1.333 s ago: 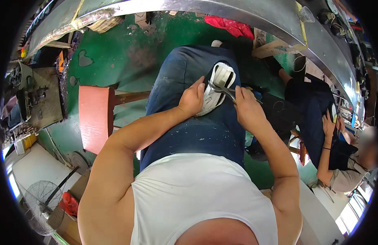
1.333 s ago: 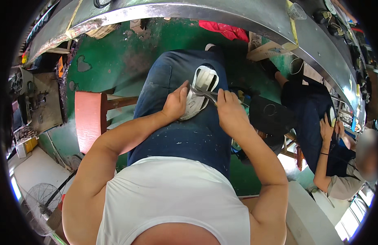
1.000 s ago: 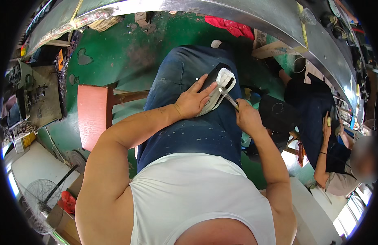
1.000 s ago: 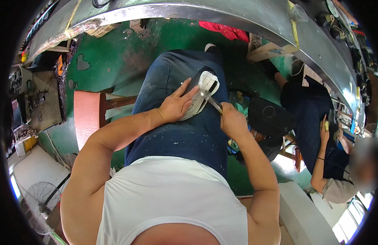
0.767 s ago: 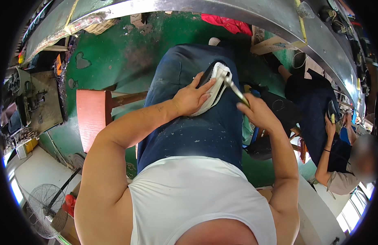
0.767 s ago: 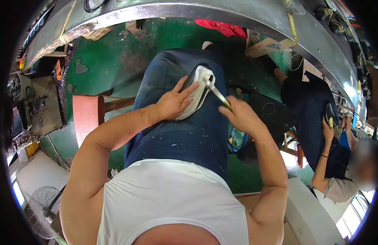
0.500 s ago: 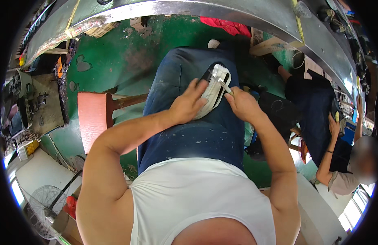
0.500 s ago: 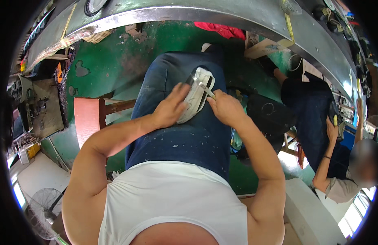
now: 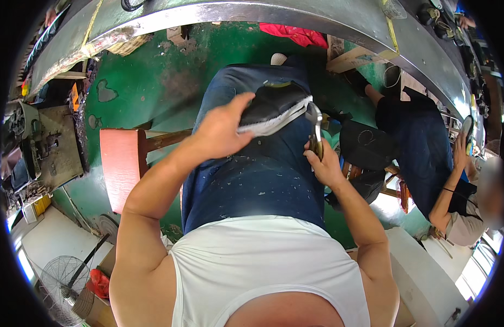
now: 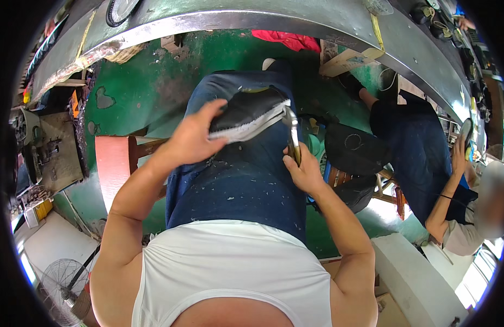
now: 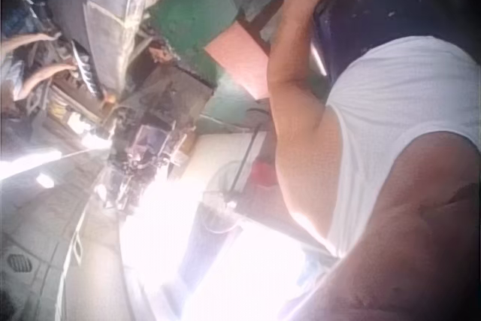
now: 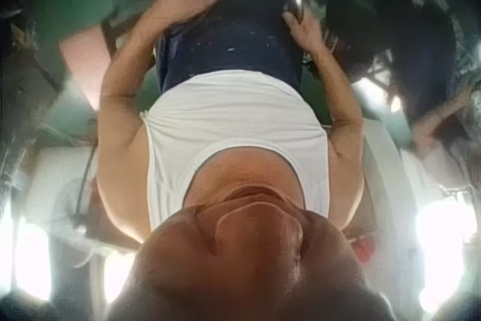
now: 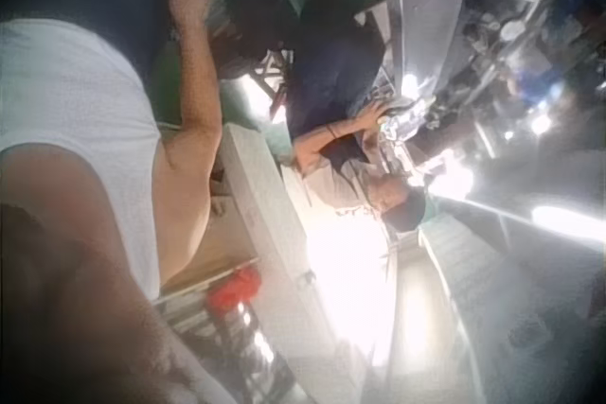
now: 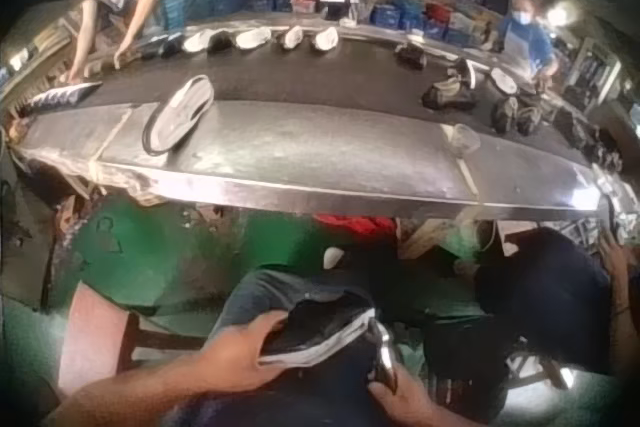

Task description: Using specialized pliers to pull and stretch the material over a shoe last and secure it.

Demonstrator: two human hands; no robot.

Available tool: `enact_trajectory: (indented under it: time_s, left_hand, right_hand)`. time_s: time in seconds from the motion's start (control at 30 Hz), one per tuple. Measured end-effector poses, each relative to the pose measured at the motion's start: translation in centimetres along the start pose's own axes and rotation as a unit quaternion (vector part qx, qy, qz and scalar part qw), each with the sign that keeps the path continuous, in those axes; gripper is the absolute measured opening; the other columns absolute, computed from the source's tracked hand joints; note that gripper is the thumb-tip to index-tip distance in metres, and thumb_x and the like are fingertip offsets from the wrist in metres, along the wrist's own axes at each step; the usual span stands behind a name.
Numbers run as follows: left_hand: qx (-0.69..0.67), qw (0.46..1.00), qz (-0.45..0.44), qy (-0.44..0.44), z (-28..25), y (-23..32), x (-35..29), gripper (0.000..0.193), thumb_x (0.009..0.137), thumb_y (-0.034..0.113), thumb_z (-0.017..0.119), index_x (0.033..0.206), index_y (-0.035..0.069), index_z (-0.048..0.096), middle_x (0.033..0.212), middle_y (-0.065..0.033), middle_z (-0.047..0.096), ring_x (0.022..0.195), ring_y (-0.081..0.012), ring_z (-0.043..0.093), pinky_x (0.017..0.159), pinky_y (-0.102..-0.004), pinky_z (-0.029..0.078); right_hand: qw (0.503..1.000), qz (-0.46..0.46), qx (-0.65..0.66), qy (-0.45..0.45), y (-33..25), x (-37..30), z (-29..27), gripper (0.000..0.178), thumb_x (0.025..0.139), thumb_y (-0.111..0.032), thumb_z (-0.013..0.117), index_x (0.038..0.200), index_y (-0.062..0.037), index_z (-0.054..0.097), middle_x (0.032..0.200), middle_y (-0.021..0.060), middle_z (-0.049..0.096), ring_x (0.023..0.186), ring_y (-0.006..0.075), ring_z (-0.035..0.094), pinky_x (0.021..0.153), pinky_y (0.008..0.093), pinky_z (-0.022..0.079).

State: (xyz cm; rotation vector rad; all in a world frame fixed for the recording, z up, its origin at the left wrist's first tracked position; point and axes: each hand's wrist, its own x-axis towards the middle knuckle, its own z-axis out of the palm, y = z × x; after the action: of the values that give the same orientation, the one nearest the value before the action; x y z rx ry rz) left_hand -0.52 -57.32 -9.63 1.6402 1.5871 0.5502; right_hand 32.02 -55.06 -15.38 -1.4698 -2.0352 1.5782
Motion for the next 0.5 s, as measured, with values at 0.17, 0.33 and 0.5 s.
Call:
enact_trajectory:
  time_s: [0.17,0.33,0.5]
  left_hand:
    - [-0.234,0.956,0.129,0.122,-2.6,2.9,4.1,0.05,0.082,0.008,0.079,0.125,0.0,0.054,0.111,-0.0134,0.068,0.101,-0.0186,0.065,0.09,-0.0347,0.052]
    - [-0.193,0.97,-0.135,-0.056,3.0,-0.9,9.7,0.042,0.087,0.028,0.076,0.115,-0.002,0.065,0.103,-0.0104,0.069,0.092,-0.0137,0.063,0.079,-0.0308,0.053]
    - [-0.169,0.972,-0.161,-0.036,5.7,-3.5,0.9,0.044,0.087,0.024,0.071,0.123,0.0,0.065,0.104,-0.0193,0.072,0.095,-0.0315,0.07,0.085,-0.0396,0.053]
  right_hand:
    - [0.993,-0.023,0.071,0.096,0.3,-0.5,1.2,0.022,0.096,-0.018,0.059,0.11,-0.0012,0.056,0.084,0.0089,0.064,0.077,0.0151,0.062,0.072,0.03,0.049]
    - [0.998,0.0,0.036,0.042,-1.6,-0.2,-0.2,0.02,0.097,-0.015,0.057,0.108,0.0006,0.056,0.088,0.0112,0.064,0.078,0.0191,0.063,0.074,0.0322,0.05]
    - [0.992,-0.028,-0.065,-0.104,-6.0,-0.4,-3.1,0.032,0.094,-0.013,0.059,0.12,0.0045,0.054,0.103,0.0221,0.065,0.097,0.0391,0.064,0.087,0.0414,0.05]
